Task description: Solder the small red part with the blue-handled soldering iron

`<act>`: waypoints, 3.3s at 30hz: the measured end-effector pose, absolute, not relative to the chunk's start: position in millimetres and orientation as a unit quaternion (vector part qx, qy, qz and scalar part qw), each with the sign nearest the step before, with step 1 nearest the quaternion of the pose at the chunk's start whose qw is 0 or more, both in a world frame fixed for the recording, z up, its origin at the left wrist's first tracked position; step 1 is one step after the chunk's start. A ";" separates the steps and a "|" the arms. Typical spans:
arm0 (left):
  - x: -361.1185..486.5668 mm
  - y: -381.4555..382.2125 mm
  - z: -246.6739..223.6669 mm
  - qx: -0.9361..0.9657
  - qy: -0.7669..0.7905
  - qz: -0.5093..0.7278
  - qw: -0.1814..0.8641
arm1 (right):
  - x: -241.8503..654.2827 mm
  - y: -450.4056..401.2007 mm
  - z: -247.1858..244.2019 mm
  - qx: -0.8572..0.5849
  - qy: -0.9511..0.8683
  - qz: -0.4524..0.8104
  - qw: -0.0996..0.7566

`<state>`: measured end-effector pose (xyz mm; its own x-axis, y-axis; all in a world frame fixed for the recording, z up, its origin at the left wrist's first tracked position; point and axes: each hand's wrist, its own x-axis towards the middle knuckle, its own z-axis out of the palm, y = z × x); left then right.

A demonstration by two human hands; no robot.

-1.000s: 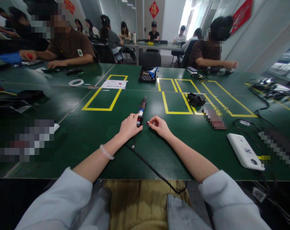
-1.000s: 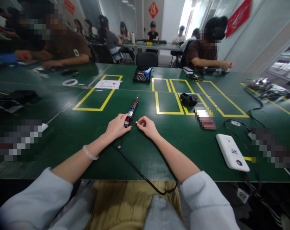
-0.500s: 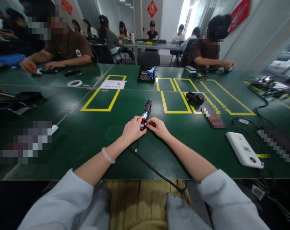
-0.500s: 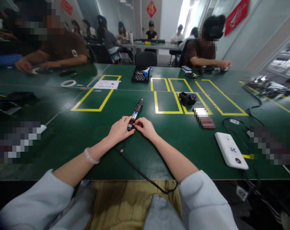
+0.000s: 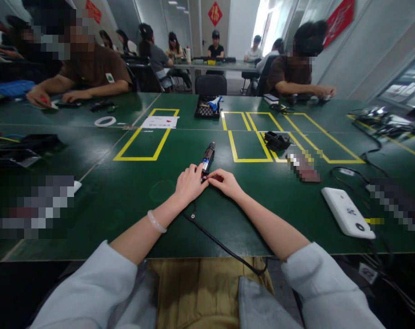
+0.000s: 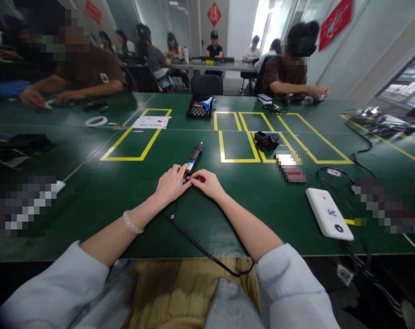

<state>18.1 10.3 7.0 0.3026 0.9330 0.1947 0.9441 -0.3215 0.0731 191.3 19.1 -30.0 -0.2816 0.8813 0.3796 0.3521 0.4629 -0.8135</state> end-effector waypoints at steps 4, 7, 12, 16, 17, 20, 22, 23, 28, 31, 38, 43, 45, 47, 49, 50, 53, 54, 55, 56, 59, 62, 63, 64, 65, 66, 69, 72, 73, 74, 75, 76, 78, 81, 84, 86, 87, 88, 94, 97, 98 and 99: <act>10.4 13.9 6.1 -0.810 -0.576 -0.098 0.042 | 191.5 18.5 -29.7 -0.421 -0.726 0.339 0.426; -1.1 19.5 6.1 -0.813 -0.573 -0.092 0.051 | 192.7 19.5 -31.9 -0.426 -0.721 0.342 0.426; -35.3 37.5 7.4 -0.786 -0.612 -0.076 0.036 | 195.4 21.0 -34.0 -0.426 -0.719 0.356 0.416; -78.4 56.5 6.8 -0.750 -0.658 -0.071 0.018 | 196.3 20.5 -32.7 -0.428 -0.722 0.356 0.411; -90.6 61.3 6.5 -0.737 -0.672 -0.068 0.012 | 196.4 20.5 -32.5 -0.429 -0.721 0.358 0.410; -126.8 73.4 6.7 -0.694 -0.718 -0.060 -0.007 | 196.4 20.4 -32.4 -0.430 -0.721 0.364 0.404; -148.6 78.9 8.4 -0.668 -0.742 -0.056 -0.020 | 196.4 20.1 -32.2 -0.430 -0.722 0.364 0.402; -158.4 81.0 9.7 -0.656 -0.752 -0.056 -0.024 | 196.3 19.8 -32.1 -0.430 -0.723 0.363 0.401; -194.1 85.4 14.9 -0.598 -0.799 -0.061 -0.013 | 196.2 18.5 -31.3 -0.428 -0.727 0.360 0.399; -202.6 84.4 13.4 -0.576 -0.814 -0.076 0.011 | 196.3 18.3 -30.8 -0.426 -0.727 0.363 0.398; -195.6 76.2 9.9 -0.588 -0.795 -0.124 0.088 | 196.1 18.6 -29.3 -0.427 -0.730 0.361 0.393; -186.3 72.3 14.5 -0.585 -0.795 -0.128 0.094 | 195.9 19.0 -30.5 -0.422 -0.734 0.357 0.393; -175.6 71.4 16.5 -0.605 -0.773 -0.151 0.117 | 195.7 19.1 -30.7 -0.423 -0.734 0.357 0.393; -157.5 70.7 17.7 -0.646 -0.733 -0.195 0.090 | 195.6 19.0 -30.8 -0.424 -0.735 0.356 0.392; -132.7 68.9 17.7 -0.700 -0.674 -0.236 0.001 | 195.4 18.7 -30.7 -0.425 -0.736 0.355 0.390; -118.6 67.1 17.1 -0.727 -0.638 -0.248 -0.051 | 195.2 18.3 -30.7 -0.425 -0.736 0.355 0.388; -75.5 57.3 13.4 -0.798 -0.523 -0.253 -0.158 | 194.0 16.5 -30.5 -0.422 -0.736 0.357 0.391; -62.6 53.1 11.6 -0.812 -0.494 -0.250 -0.186 | 193.5 15.7 -30.4 -0.417 -0.737 0.358 0.393; -51.1 48.7 9.5 -0.819 -0.470 -0.245 -0.219 | 193.1 14.7 -30.2 -0.410 -0.741 0.358 0.393; -41.3 44.5 7.3 -0.820 -0.452 -0.238 -0.258 | 192.6 13.8 -30.0 -0.401 -0.748 0.357 0.391; -22.6 34.9 0.1 -0.805 -0.413 -0.212 -0.368 | 191.5 11.2 -28.7 -0.377 -0.780 0.336 0.368; -17.0 31.0 -5.0 -0.796 -0.388 -0.208 -0.416 | 190.8 10.2 -27.7 -0.370 -0.801 0.311 0.353; -16.8 30.6 -5.8 -0.793 -0.384 -0.211 -0.423 | 190.7 10.3 -27.6 -0.372 -0.802 0.305 0.353; -17.0 30.5 -6.1 -0.790 -0.383 -0.214 -0.428 | 190.6 10.5 -27.5 -0.374 -0.802 0.302 0.354; -17.3 30.4 -6.1 -0.788 -0.384 -0.216 -0.431 | 190.5 10.7 -27.5 -0.376 -0.800 0.302 0.356; -17.7 30.4 -5.9 -0.786 -0.384 -0.217 -0.433 | 190.4 10.9 -27.6 -0.377 -0.799 0.303 0.357; -18.4 30.5 -5.6 -0.782 -0.381 -0.223 -0.440 | 189.9 11.1 -27.5 -0.379 -0.801 0.302 0.351; -18.4 30.7 -6.9 -0.778 -0.375 -0.227 -0.450 | 189.4 11.3 -27.5 -0.386 -0.809 0.284 0.340; -18.2 30.6 -7.4 -0.776 -0.375 -0.228 -0.453 | 189.2 11.4 -27.6 -0.388 -0.810 0.280 0.340; -18.0 30.4 -7.9 -0.774 -0.377 -0.231 -0.453 | 189.2 11.6 -27.7 -0.390 -0.808 0.280 0.340; -17.8 30.2 -8.3 -0.772 -0.380 -0.235 -0.451 | 189.1 11.8 -27.9 -0.393 -0.805 0.283 0.343; -17.4 29.8 -8.6 -0.772 -0.383 -0.241 -0.447 | 189.2 12.0 -28.1 -0.395 -0.801 0.288 0.345; -16.8 28.9 -9.0 -0.776 -0.386 -0.249 -0.432 | 189.4 12.3 -28.4 -0.400 -0.793 0.298 0.351; -16.3 27.6 -9.2 -0.785 -0.391 -0.249 -0.411 | 190.1 12.2 -28.3 -0.403 -0.788 0.296 0.359; -16.6 26.9 -8.5 -0.787 -0.391 -0.244 -0.409 | 190.6 12.0 -27.9 -0.397 -0.791 0.292 0.364; -16.8 26.5 -7.6 -0.788 -0.389 -0.240 -0.411 | 190.8 12.1 -27.7 -0.391 -0.790 0.300 0.366; -16.8 26.0 -7.0 -0.790 -0.389 -0.238 -0.410 | 190.9 12.2 -27.7 -0.390 -0.786 0.308 0.368; -16.7 25.4 -6.3 -0.792 -0.389 -0.237 -0.406 | 191.0 12.3 -27.6 -0.392 -0.780 0.319 0.370; -13.9 18.0 0.0 -0.819 -0.384 -0.238 -0.353 | 192.5 13.5 -28.1 -0.400 -0.723 0.407 0.389; -12.7 15.1 2.7 -0.841 -0.394 -0.232 -0.289 | 192.9 14.5 -29.8 -0.396 -0.722 0.416 0.387; -12.6 14.7 3.0 -0.845 -0.398 -0.230 -0.272 | 192.7 14.9 -30.7 -0.394 -0.721 0.417 0.388; -12.6 14.5 3.0 -0.849 -0.400 -0.229 -0.258 | 192.6 15.3 -31.6 -0.391 -0.720 0.420 0.390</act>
